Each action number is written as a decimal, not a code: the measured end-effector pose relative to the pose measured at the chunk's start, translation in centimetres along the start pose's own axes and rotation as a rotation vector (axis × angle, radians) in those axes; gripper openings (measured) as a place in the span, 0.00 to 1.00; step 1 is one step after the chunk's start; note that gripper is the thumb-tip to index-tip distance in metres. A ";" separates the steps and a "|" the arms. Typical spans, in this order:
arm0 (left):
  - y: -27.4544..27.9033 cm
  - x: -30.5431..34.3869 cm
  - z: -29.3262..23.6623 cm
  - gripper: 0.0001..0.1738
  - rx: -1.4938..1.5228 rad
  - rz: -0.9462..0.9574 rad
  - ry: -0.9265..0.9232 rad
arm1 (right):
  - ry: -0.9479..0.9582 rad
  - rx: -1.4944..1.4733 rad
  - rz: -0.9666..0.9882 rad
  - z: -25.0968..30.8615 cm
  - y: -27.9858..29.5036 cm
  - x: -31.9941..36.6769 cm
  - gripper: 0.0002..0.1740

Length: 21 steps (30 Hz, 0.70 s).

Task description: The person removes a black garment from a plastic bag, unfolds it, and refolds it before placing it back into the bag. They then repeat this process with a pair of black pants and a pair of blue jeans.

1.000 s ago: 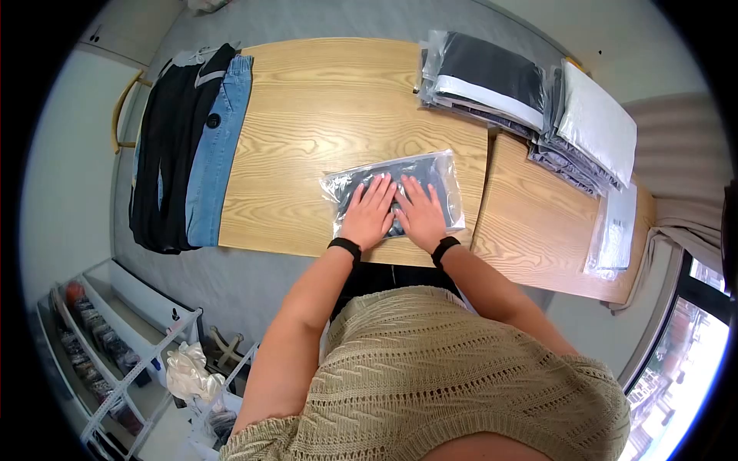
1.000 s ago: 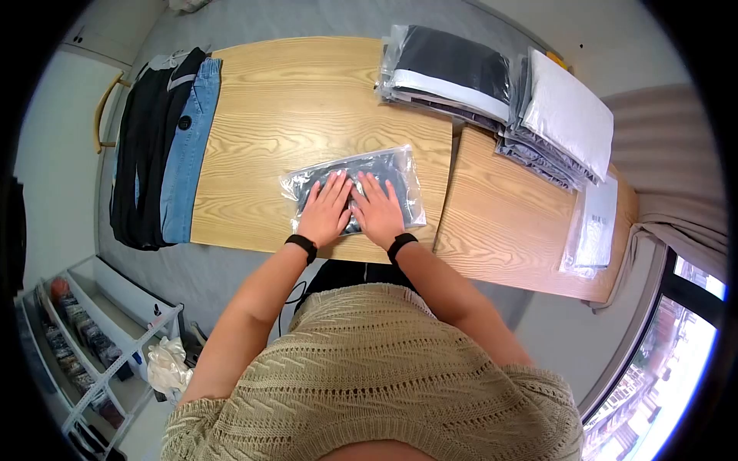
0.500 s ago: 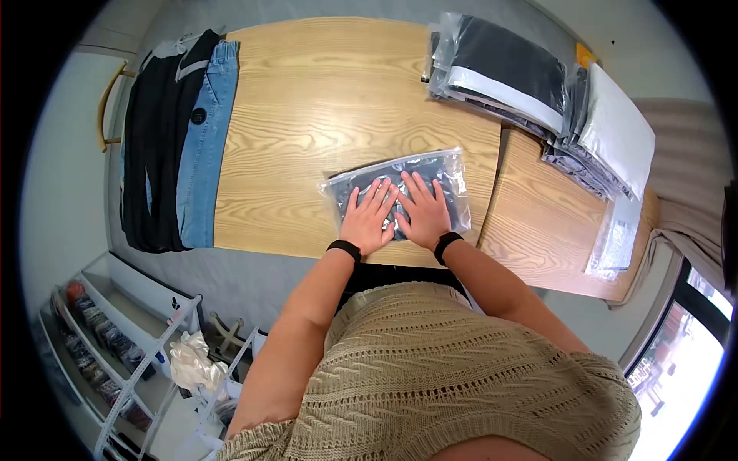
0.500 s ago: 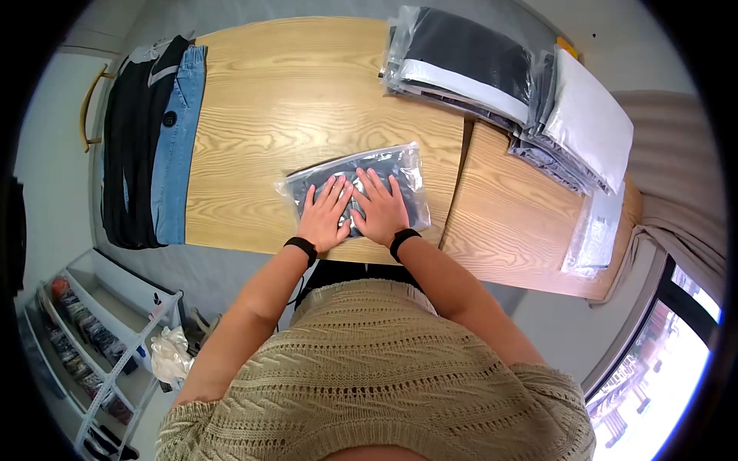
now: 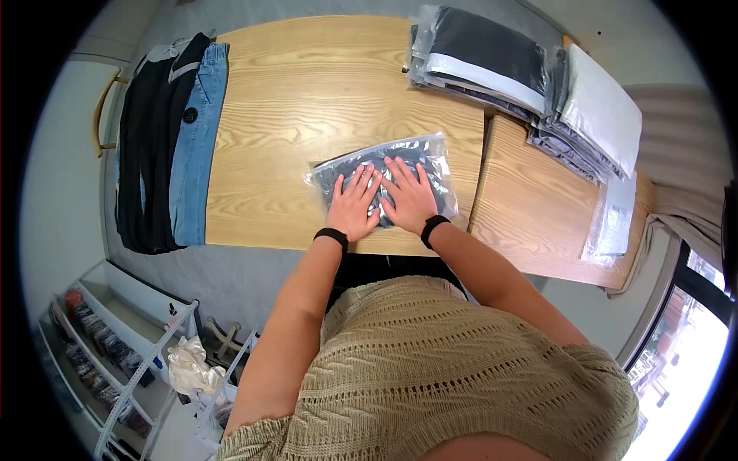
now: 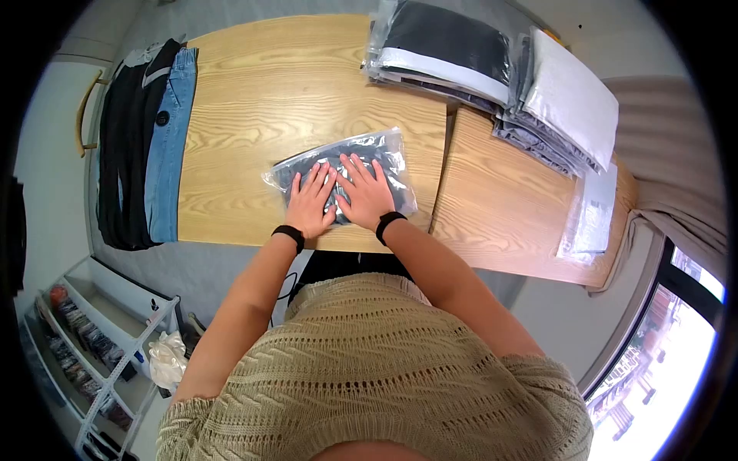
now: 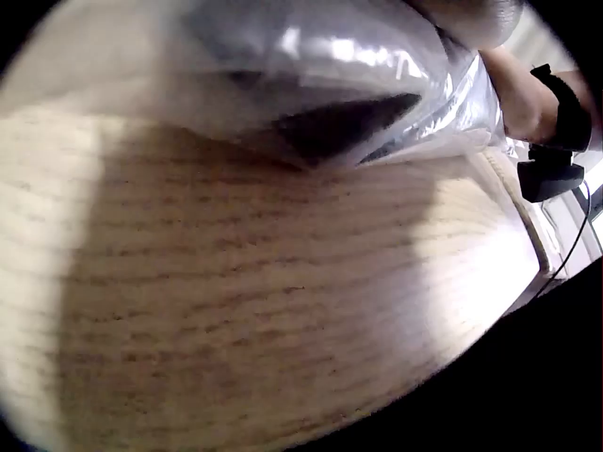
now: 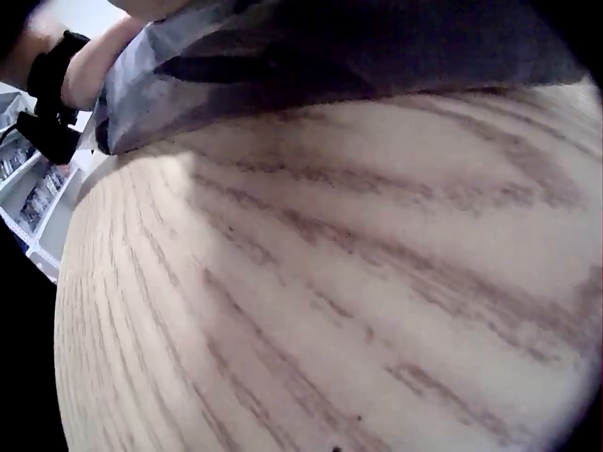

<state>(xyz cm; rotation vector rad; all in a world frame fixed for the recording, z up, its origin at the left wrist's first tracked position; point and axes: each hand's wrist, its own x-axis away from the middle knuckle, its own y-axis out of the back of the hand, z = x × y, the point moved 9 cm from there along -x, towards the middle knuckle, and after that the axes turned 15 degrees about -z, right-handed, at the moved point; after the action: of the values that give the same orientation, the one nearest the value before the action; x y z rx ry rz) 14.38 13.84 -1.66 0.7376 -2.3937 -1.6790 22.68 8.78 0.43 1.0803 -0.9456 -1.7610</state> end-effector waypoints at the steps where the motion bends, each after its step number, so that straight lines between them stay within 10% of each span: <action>1: 0.2 0.0 -0.1 0.41 0.011 -0.017 0.005 | 0.004 0.004 -0.010 0.0 0.2 0.2 0.27; 12: 4.7 2.7 -2.6 0.23 -0.037 -0.175 -0.273 | -0.241 -0.115 -0.028 -8.0 3.1 4.9 0.24; 21: 3.0 6.7 -0.1 0.39 -0.221 -0.154 -0.117 | -0.602 -0.445 -0.131 -8.8 2.6 6.3 0.21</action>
<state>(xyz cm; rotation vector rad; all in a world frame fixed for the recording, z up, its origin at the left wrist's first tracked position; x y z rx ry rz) 7.57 11.47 -0.01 0.8250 -2.2220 -2.0607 29.79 0.56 -2.10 0.3310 -0.7703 -2.3246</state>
